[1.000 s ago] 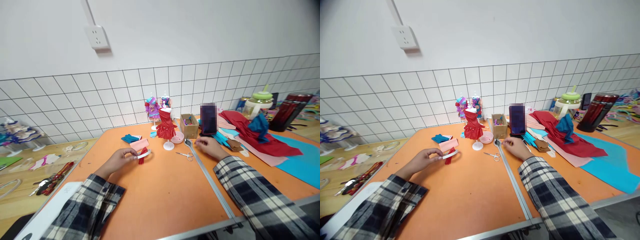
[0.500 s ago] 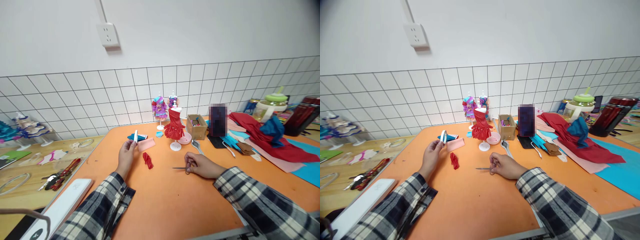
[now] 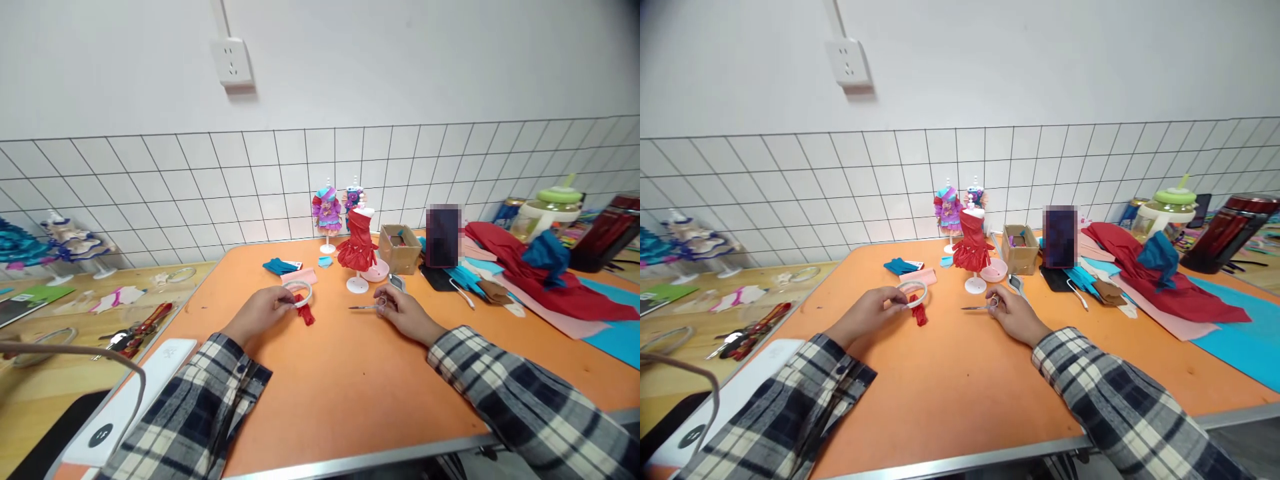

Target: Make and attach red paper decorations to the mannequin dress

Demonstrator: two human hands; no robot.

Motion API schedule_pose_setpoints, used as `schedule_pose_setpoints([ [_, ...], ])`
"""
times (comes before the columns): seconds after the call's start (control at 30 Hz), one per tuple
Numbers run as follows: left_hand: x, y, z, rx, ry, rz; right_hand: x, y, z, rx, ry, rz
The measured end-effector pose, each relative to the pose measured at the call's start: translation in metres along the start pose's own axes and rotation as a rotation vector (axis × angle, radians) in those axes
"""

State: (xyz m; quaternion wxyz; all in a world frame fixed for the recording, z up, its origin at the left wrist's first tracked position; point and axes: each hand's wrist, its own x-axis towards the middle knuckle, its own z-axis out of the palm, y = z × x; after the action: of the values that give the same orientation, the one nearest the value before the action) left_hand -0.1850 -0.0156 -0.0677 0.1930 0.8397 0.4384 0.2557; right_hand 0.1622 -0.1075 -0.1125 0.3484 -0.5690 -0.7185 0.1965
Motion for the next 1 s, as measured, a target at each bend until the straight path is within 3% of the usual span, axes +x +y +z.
schedule_pose_setpoints([
  [0.13,0.001,-0.007,0.012,0.086,-0.016,-0.045,-0.002,-0.011,0.001,-0.32,0.002,-0.034],
  [0.23,0.004,-0.006,0.022,0.133,-0.007,-0.048,-0.002,-0.039,0.013,-0.466,0.066,-0.246],
  [0.33,0.006,-0.003,0.028,0.181,0.006,-0.028,0.008,-0.071,0.039,-0.484,-0.127,-0.522],
  [0.47,0.009,-0.005,0.027,0.222,0.029,0.007,0.028,-0.092,0.075,-0.485,-0.204,-0.626],
  [0.57,0.01,-0.007,0.02,0.242,0.054,0.024,0.037,-0.088,0.08,-0.463,-0.231,-0.576],
  [0.67,0.006,0.004,0.015,0.16,0.083,0.079,0.036,-0.082,0.068,-0.3,-0.188,-0.474],
  [0.8,-0.007,0.043,0.027,-0.321,-0.014,0.144,0.026,-0.08,0.049,0.14,-0.019,-0.155],
  [0.9,-0.014,0.072,0.051,-0.543,-0.111,-0.032,0.018,-0.079,0.039,0.338,-0.005,0.019],
  [1.0,-0.016,0.085,0.07,-0.766,-0.102,-0.264,0.012,-0.072,0.031,0.438,-0.016,0.042],
])
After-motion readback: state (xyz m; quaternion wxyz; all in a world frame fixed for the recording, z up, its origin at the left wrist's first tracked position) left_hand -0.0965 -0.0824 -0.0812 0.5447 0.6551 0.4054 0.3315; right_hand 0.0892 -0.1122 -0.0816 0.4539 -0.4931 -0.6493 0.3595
